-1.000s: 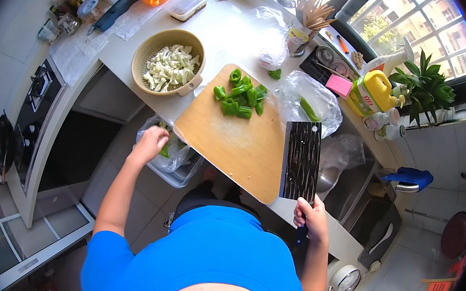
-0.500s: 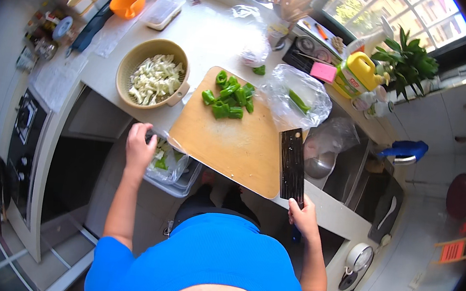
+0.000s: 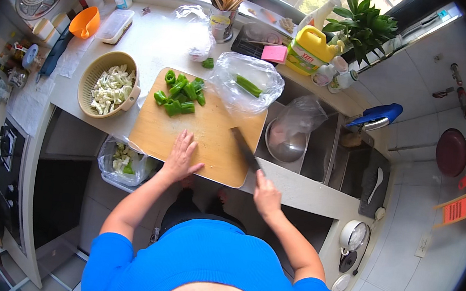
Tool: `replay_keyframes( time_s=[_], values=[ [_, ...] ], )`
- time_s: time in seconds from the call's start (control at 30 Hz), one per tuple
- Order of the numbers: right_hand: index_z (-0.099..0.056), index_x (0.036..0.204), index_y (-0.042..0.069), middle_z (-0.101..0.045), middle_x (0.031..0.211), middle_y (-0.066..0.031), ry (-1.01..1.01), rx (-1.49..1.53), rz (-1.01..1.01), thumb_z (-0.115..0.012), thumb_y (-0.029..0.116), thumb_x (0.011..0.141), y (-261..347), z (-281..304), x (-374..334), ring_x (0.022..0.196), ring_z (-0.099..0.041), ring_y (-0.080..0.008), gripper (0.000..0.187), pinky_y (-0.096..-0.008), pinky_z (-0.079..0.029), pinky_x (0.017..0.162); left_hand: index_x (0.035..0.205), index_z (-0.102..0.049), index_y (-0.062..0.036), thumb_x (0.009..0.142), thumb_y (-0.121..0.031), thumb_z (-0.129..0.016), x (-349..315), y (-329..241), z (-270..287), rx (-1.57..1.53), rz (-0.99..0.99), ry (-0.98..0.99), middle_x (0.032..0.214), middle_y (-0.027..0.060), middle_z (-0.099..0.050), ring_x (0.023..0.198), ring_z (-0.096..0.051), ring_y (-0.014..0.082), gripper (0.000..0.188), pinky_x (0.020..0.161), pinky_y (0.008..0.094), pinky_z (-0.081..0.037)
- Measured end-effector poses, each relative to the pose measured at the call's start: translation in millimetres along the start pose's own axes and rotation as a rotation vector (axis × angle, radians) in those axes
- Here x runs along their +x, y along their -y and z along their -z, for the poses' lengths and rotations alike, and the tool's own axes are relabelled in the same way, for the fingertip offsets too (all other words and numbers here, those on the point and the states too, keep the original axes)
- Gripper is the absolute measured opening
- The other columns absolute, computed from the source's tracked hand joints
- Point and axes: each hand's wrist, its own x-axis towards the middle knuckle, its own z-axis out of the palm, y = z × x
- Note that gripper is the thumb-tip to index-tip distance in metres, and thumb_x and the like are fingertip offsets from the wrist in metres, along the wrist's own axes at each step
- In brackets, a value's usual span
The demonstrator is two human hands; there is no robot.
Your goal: The person chops cauliflower and green bell peppers on a wooden cutting board, placing the pieces into a colander and a plastic bag. They wash the cauliflower under running water. The person then unwraps a piece of pork belly and slices it into thin strips on the cutting board.
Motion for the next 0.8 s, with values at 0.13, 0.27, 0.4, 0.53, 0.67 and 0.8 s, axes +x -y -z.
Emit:
replay_keyframes(
  time_s=[0.13,0.27,0.4,0.53,0.67,0.8],
  values=[
    [-0.053,0.123,0.015,-0.057,0.073,-0.0127,-0.036,0.130,0.256,-0.055,0.012,0.082,9.3,-2.1,1.2,0.060,-0.062,-0.0317,0.041,-0.0420,-0.052,0.053,0.125,-0.042,-0.0002,0.078,-0.036,-0.067,24.4,11.7,-16.0,0.131,0.030,-0.012,0.139,0.0235,-0.030,0.136,-0.019,0.0412,0.064,0.112,0.0509,-0.016],
    [-0.053,0.121,0.014,-0.057,0.073,-0.0133,-0.113,0.116,0.151,-0.056,0.016,0.085,-4.0,0.4,36.1,0.063,-0.062,-0.0326,0.036,-0.0432,-0.051,0.053,0.126,-0.042,-0.0004,0.081,-0.023,-0.064,57.2,-8.2,-34.4,0.080,0.113,-0.120,0.136,0.0246,-0.036,0.133,-0.025,0.0411,0.055,0.111,0.0501,-0.020],
    [-0.054,0.119,0.010,-0.060,0.078,-0.0153,-0.025,0.169,0.227,-0.057,0.018,0.086,-15.6,5.1,50.4,0.068,-0.062,-0.0344,0.035,-0.0435,-0.051,0.057,0.122,-0.045,0.0030,0.082,-0.013,-0.061,76.3,-30.5,-67.4,-0.082,0.099,-0.258,0.129,0.0282,-0.043,0.129,-0.032,0.0438,0.046,0.109,0.0486,-0.024],
    [-0.055,0.117,0.009,-0.063,0.077,-0.0135,0.074,0.685,0.154,-0.058,0.015,0.086,-35.9,17.5,37.0,0.060,-0.062,-0.0231,0.032,-0.0376,-0.051,0.057,0.115,-0.049,0.0000,0.082,-0.012,-0.062,47.3,-20.8,-63.8,-0.335,0.145,-0.380,0.128,0.0241,-0.046,0.130,-0.033,0.0432,0.038,0.106,0.0477,-0.030],
    [-0.050,0.087,0.006,-0.056,0.067,-0.0045,0.466,1.488,-0.393,-0.055,0.015,0.091,-62.8,28.0,16.2,0.049,-0.048,-0.0076,0.011,-0.0247,-0.040,0.043,0.112,-0.050,-0.0013,0.081,-0.022,-0.067,19.0,-33.0,-2.0,-0.077,0.152,-0.311,0.128,0.0216,-0.047,0.129,-0.035,0.0415,0.041,0.107,0.0468,-0.029],
    [-0.045,0.089,0.007,-0.054,0.067,-0.0058,0.441,1.697,-0.569,-0.053,0.014,0.092,-60.8,-8.8,5.1,0.046,-0.045,-0.0092,0.012,-0.0251,-0.040,0.042,0.112,-0.051,-0.0019,0.084,-0.022,-0.063,20.2,-14.6,-13.2,-0.022,0.246,-0.335,0.126,0.0210,-0.048,0.127,-0.037,0.0407,0.037,0.107,0.0470,-0.027]
  ],
)
